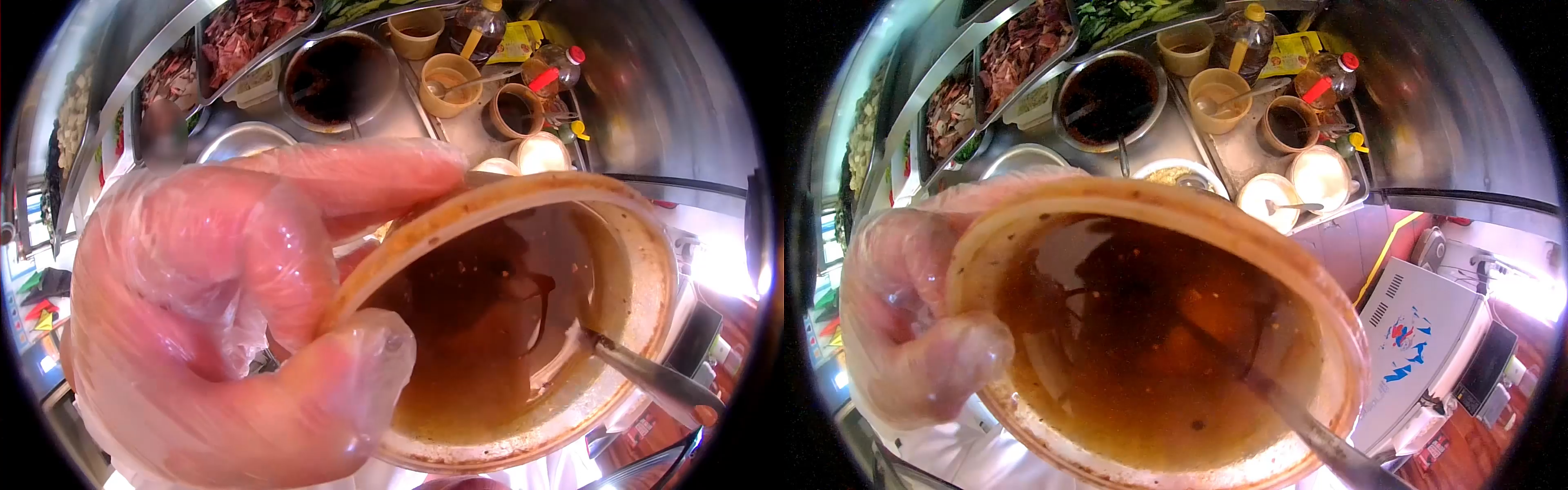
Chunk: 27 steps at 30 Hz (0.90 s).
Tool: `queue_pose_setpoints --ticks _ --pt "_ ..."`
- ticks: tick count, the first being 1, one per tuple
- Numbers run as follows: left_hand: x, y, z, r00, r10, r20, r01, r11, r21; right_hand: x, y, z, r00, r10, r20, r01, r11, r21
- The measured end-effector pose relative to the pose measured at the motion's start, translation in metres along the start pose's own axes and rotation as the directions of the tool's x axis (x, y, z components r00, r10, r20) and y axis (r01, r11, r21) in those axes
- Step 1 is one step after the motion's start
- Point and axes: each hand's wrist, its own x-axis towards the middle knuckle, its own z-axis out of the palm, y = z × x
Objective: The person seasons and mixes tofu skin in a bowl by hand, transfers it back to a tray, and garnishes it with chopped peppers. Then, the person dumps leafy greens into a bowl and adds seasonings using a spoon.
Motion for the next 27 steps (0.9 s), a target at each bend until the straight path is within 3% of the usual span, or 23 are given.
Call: queue_pose_setpoints --ticks 5,9,11,13,15,16,18,20,21,24,25,27 --pt "-0.007 0.003 -0.001 1.000 -0.006 0.022 0.006 1.000 0.020 0.006 -0.001 -0.008 1.000 -0.015 0.009 0.015 1.000 -0.002" --pt "-0.038 0.009 -0.019 0.994 -0.080 -0.070 0.090 0.984 0.156 0.025 -0.004 -0.019 0.998 -0.041 0.043 0.042 0.999 -0.016" --pt "-0.054 0.010 -0.020 0.981 -0.112 -0.160 0.134 0.981 0.138 0.043 -0.007 -0.028 0.995 -0.063 0.079 0.063 0.998 0.000" --pt "-0.067 0.010 -0.016 0.949 -0.154 -0.275 0.169 0.985 0.030 0.074 -0.005 -0.045 0.981 -0.084 0.172 0.055 0.984 0.171" --pt "-0.083 0.012 -0.013 0.869 -0.236 -0.435 0.299 0.951 0.080 0.123 0.007 -0.069 0.940 -0.116 0.321 -0.049 0.885 0.464" --pt "-0.091 0.011 -0.012 0.815 -0.270 -0.514 0.364 0.927 0.090 0.129 -0.008 -0.075 0.911 -0.126 0.393 -0.104 0.851 0.515" --pt "-0.105 0.000 -0.011 0.769 -0.248 -0.589 0.344 0.937 0.054 0.134 -0.039 -0.085 0.935 -0.124 0.331 0.057 0.977 0.205" --pt "-0.116 -0.016 -0.018 0.726 -0.236 -0.646 0.345 0.938 0.046 0.117 -0.092 -0.088 0.949 -0.165 0.269 0.204 0.971 -0.126" --pt "-0.124 -0.026 -0.027 0.705 -0.242 -0.667 0.362 0.931 0.046 0.058 -0.145 -0.070 0.977 -0.173 0.122 0.191 0.970 -0.152" --pt "-0.131 -0.046 -0.037 0.602 -0.248 -0.759 0.383 0.924 0.001 0.068 -0.172 -0.090 0.957 -0.206 0.202 0.259 0.922 -0.287" --pt "-0.130 -0.051 -0.037 0.564 -0.249 -0.787 0.382 0.924 -0.018 0.059 -0.175 -0.092 0.895 -0.364 0.257 0.404 0.907 -0.122" --pt "-0.124 -0.060 -0.032 0.538 -0.188 -0.822 0.296 0.955 -0.025 0.095 -0.158 -0.113 0.873 -0.400 0.280 0.468 0.849 -0.246"
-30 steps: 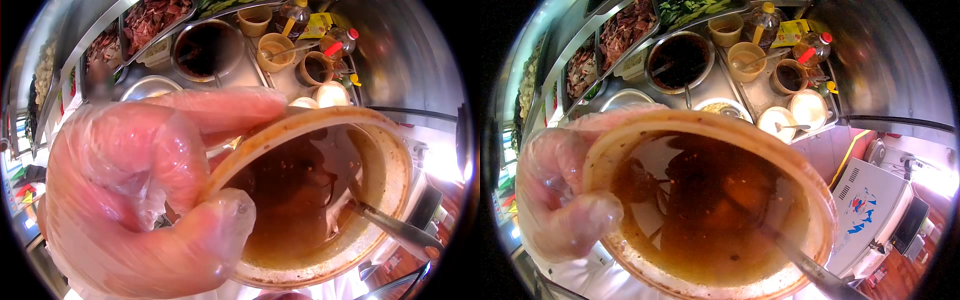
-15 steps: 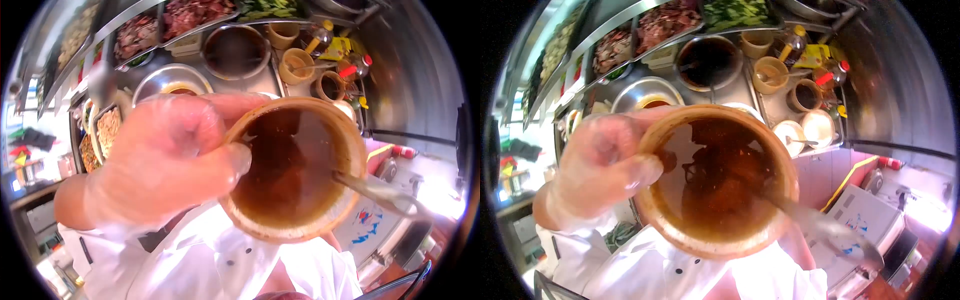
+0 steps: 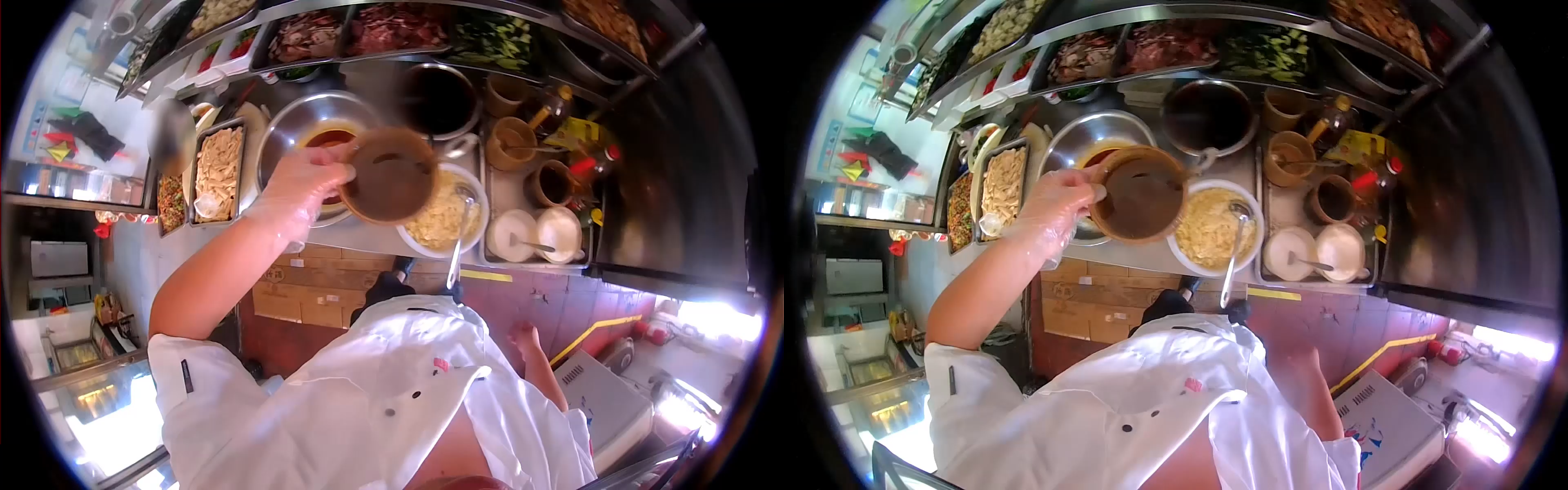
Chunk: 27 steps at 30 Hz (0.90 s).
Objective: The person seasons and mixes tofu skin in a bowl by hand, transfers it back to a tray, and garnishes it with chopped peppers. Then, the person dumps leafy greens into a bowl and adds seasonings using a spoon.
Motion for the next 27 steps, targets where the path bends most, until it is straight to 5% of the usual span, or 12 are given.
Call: queue_pose_setpoints --ticks 2,4,7,13,16,19,20,21,23,24,27 --pt "0.011 -0.014 0.008 0.999 0.026 -0.020 -0.026 1.000 -0.015 0.028 0.068 -0.023 0.985 -0.169 0.025 0.169 0.942 -0.289" --pt "0.034 -0.034 0.009 0.999 0.036 -0.014 -0.036 0.999 0.037 0.016 0.076 -0.032 0.995 -0.103 -0.001 0.097 0.939 -0.331" --pt "0.055 -0.045 0.040 0.999 -0.002 -0.045 0.009 0.987 0.159 -0.037 0.045 -0.036 0.952 0.272 -0.143 -0.258 0.960 0.108" --pt "0.129 -0.081 0.115 0.984 0.016 0.179 -0.025 0.998 0.051 -0.108 0.092 -0.031 0.893 0.402 -0.202 -0.293 0.859 0.419" --pt "0.165 -0.100 0.156 0.950 0.036 0.311 -0.030 0.999 -0.026 -0.139 0.136 -0.007 0.854 0.435 -0.286 -0.362 0.891 0.272" --pt "0.175 -0.102 0.191 0.890 0.042 0.453 -0.032 0.999 -0.030 -0.182 0.168 0.042 0.814 0.508 -0.282 -0.236 0.733 0.638" --pt "0.171 -0.100 0.202 0.890 0.043 0.454 -0.045 0.999 -0.006 -0.197 0.178 0.062 0.885 0.298 -0.357 -0.195 0.935 0.297" --pt "0.187 -0.110 0.207 0.888 0.034 0.458 -0.060 0.997 0.041 -0.211 0.193 0.083 0.908 0.072 -0.413 -0.120 0.989 -0.091" --pt "0.235 -0.157 0.218 0.886 0.012 0.463 -0.085 0.987 0.138 -0.219 0.226 0.132 0.860 0.152 -0.487 -0.201 0.978 -0.051" --pt "0.250 -0.172 0.225 0.886 -0.016 0.463 -0.128 0.952 0.278 -0.236 0.154 0.144 0.725 0.504 -0.469 -0.378 0.861 0.340" --pt "0.272 -0.207 0.240 0.845 0.048 0.533 -0.115 0.989 0.093 -0.251 0.125 0.199 0.735 0.540 -0.410 -0.372 0.827 0.422"
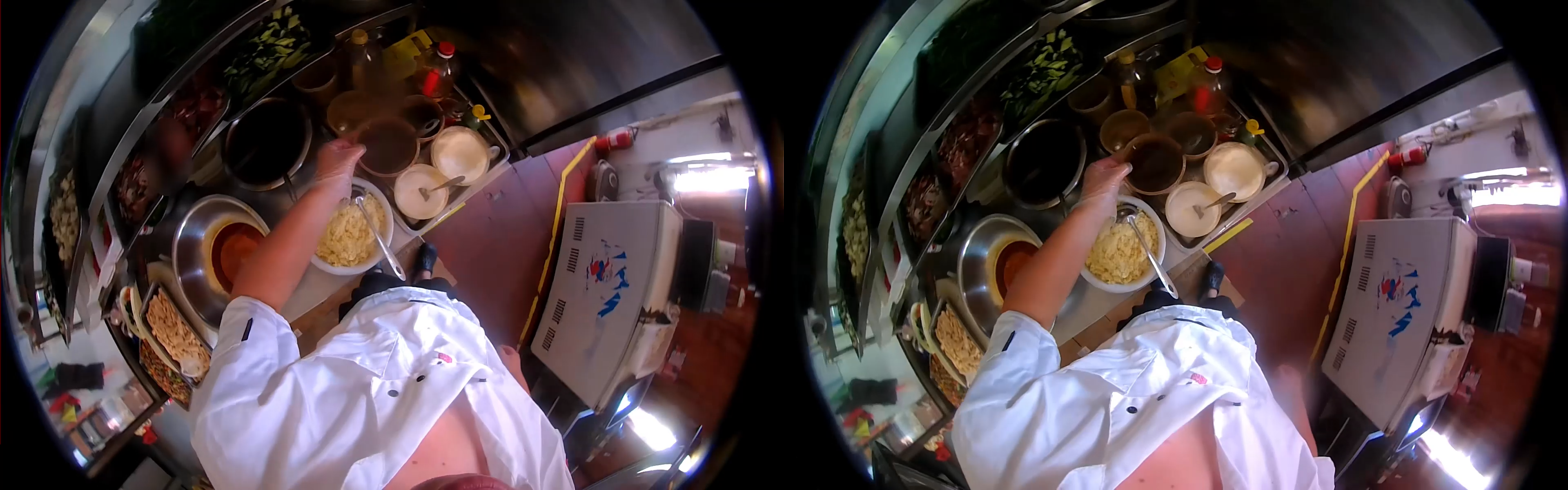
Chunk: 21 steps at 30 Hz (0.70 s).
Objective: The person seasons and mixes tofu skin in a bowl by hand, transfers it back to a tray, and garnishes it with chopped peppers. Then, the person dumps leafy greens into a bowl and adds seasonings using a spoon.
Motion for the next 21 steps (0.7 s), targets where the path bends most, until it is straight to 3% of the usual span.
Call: queue_pose_setpoints --ticks 4,5,8,10,11,13,21 --pt "-0.037 0.055 0.027 0.999 -0.006 -0.040 0.003 0.997 -0.078 -0.051 0.019 0.038 0.996 0.031 0.079 -0.039 0.994 0.098" --pt "-0.037 0.053 0.028 0.999 -0.008 -0.049 0.004 0.997 -0.077 -0.029 0.081 0.049 0.991 -0.031 0.127 0.007 0.983 0.185" --pt "-0.025 0.033 0.021 0.997 -0.008 -0.080 0.006 0.999 -0.031 -0.018 0.139 0.093 0.972 0.123 0.200 -0.194 0.902 0.387" --pt "-0.001 -0.003 0.009 0.994 -0.014 -0.106 0.019 0.999 0.048 -0.042 0.116 0.100 0.993 0.042 0.114 -0.061 0.984 0.170" --pt "-0.004 -0.003 0.011 0.997 -0.019 -0.077 0.016 0.999 -0.041 -0.052 0.103 0.100 0.994 0.043 0.098 -0.055 0.990 0.127" --pt "-0.009 0.000 0.016 1.000 -0.018 -0.025 0.012 0.975 -0.221 -0.071 0.073 0.099 0.995 0.055 0.087 -0.063 0.994 0.086" --pt "-0.005 -0.018 0.017 0.996 -0.040 -0.081 0.024 0.981 -0.194 -0.107 0.010 0.088 0.995 0.049 0.091 -0.046 0.998 -0.031"
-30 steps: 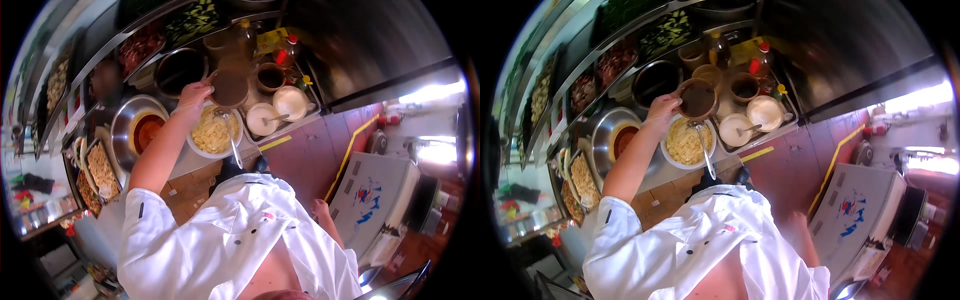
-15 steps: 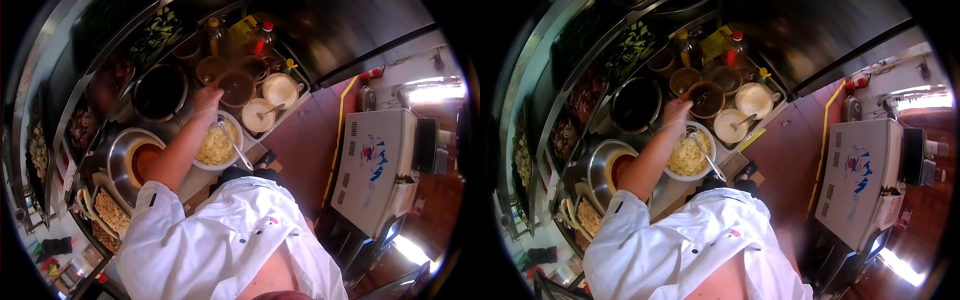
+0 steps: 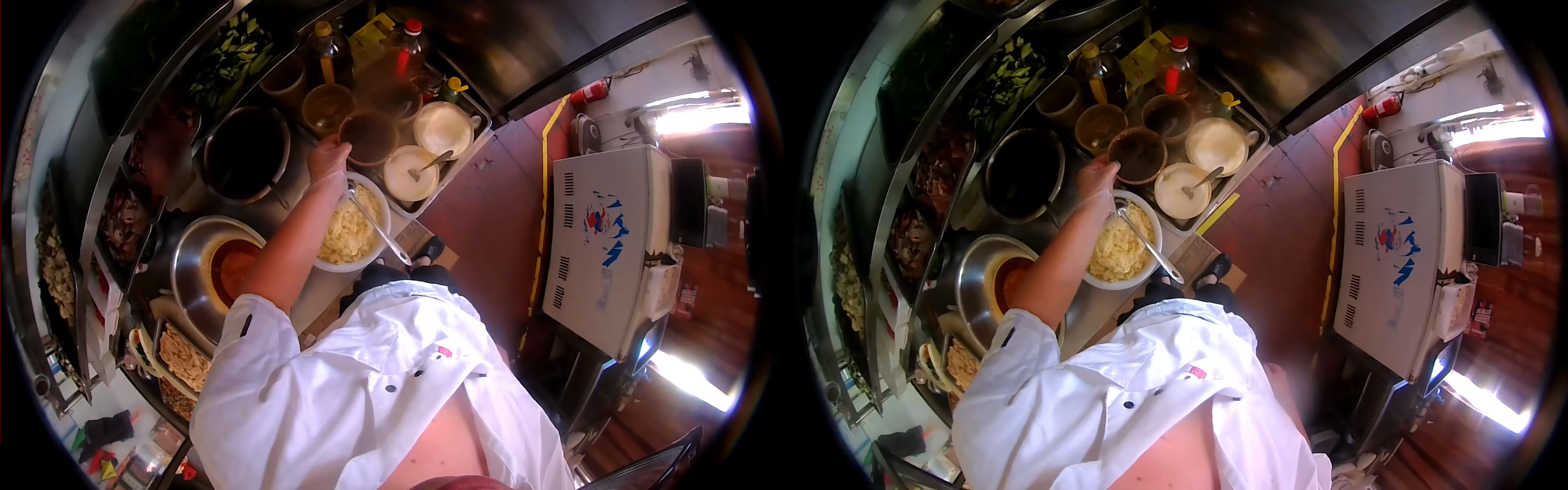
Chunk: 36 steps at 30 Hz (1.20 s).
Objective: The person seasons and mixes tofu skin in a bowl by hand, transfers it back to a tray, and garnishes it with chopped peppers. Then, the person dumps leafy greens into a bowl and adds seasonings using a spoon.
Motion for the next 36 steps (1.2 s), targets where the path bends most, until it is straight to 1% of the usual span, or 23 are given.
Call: queue_pose_setpoints --ticks 1,4,7,10,13,16,19,21,22,24,25,26,29,31,32,33,34,35,36 --pt "0.002 -0.002 -0.001 1.000 0.005 -0.007 -0.005 1.000 0.024 -0.002 -0.006 -0.001 1.000 0.004 -0.011 -0.004 1.000 -0.015" --pt "0.005 -0.009 -0.004 0.998 0.020 -0.066 -0.004 0.973 0.229 -0.009 -0.020 -0.006 0.999 0.013 -0.046 -0.016 0.997 -0.069" --pt "0.007 -0.020 -0.002 0.995 0.020 -0.095 -0.007 0.991 0.131 -0.013 -0.031 -0.009 0.997 0.023 -0.069 -0.030 0.993 -0.111" --pt "0.009 -0.023 -0.003 0.995 0.056 -0.083 -0.038 0.977 0.210 -0.013 -0.032 -0.010 0.997 0.015 -0.074 -0.023 0.993 -0.112" --pt "0.002 -0.010 -0.008 1.000 0.026 -0.009 -0.021 0.933 0.359 -0.008 -0.024 -0.010 0.998 0.005 -0.066 -0.011 0.997 -0.080" --pt "-0.016 0.018 -0.007 0.967 -0.255 0.006 0.240 0.917 0.317 -0.005 -0.014 -0.009 0.999 -0.001 -0.055 -0.002 0.999 -0.041" --pt "-0.054 0.061 -0.004 0.974 -0.226 -0.022 0.215 0.883 0.417 0.006 -0.002 -0.010 0.999 -0.018 -0.041 0.017 1.000 -0.014" --pt "-0.039 0.033 -0.043 0.981 -0.116 0.156 0.051 0.926 0.373 0.015 0.001 -0.012 0.999 -0.030 -0.029 0.030 1.000 0.002" --pt "-0.041 0.033 -0.056 0.970 -0.055 0.238 -0.031 0.939 0.343 0.020 0.005 -0.014 0.999 -0.039 -0.020 0.040 0.999 0.011" --pt "-0.066 0.034 -0.079 0.975 -0.058 0.216 0.034 0.993 0.116 0.040 0.012 -0.014 0.998 -0.069 0.005 0.069 0.998 0.012" --pt "-0.085 0.038 -0.091 0.980 -0.048 0.193 0.050 0.999 -0.007 0.053 0.016 -0.016 0.996 -0.088 0.025 0.088 0.996 0.006" --pt "-0.103 0.037 -0.106 0.990 -0.049 0.135 0.059 0.996 -0.069 0.070 0.018 -0.020 0.992 -0.112 0.052 0.113 0.994 -0.009" --pt "-0.195 0.072 -0.132 1.000 -0.019 0.022 0.022 0.991 -0.131 0.139 0.019 -0.045 0.965 -0.195 0.173 0.214 0.972 -0.099" --pt "-0.256 0.070 -0.171 0.997 -0.015 -0.074 -0.008 0.954 -0.300 0.201 0.010 -0.061 0.925 -0.257 0.279 0.311 0.935 -0.172" --pt "-0.292 0.072 -0.185 0.989 -0.001 -0.150 -0.055 0.930 -0.365 0.232 0.000 -0.069 0.903 -0.247 0.351 0.299 0.948 -0.104" --pt "-0.327 0.065 -0.210 0.974 0.010 -0.227 -0.107 0.902 -0.419 0.269 -0.009 -0.078 0.870 -0.200 0.451 0.187 0.980 0.072" --pt "-0.354 0.054 -0.237 0.960 0.019 -0.280 -0.153 0.872 -0.465 0.304 -0.016 -0.081 0.817 -0.113 0.566 -0.097 0.940 0.327" --pt "-0.376 0.051 -0.257 0.949 0.027 -0.314 -0.192 0.841 -0.505 0.333 -0.029 -0.077 0.752 -0.083 0.654 -0.235 0.893 0.384" --pt "-0.407 0.053 -0.273 0.905 0.061 -0.421 -0.264 0.857 -0.443 0.355 -0.041 -0.073 0.691 -0.056 0.720 -0.342 0.853 0.394"
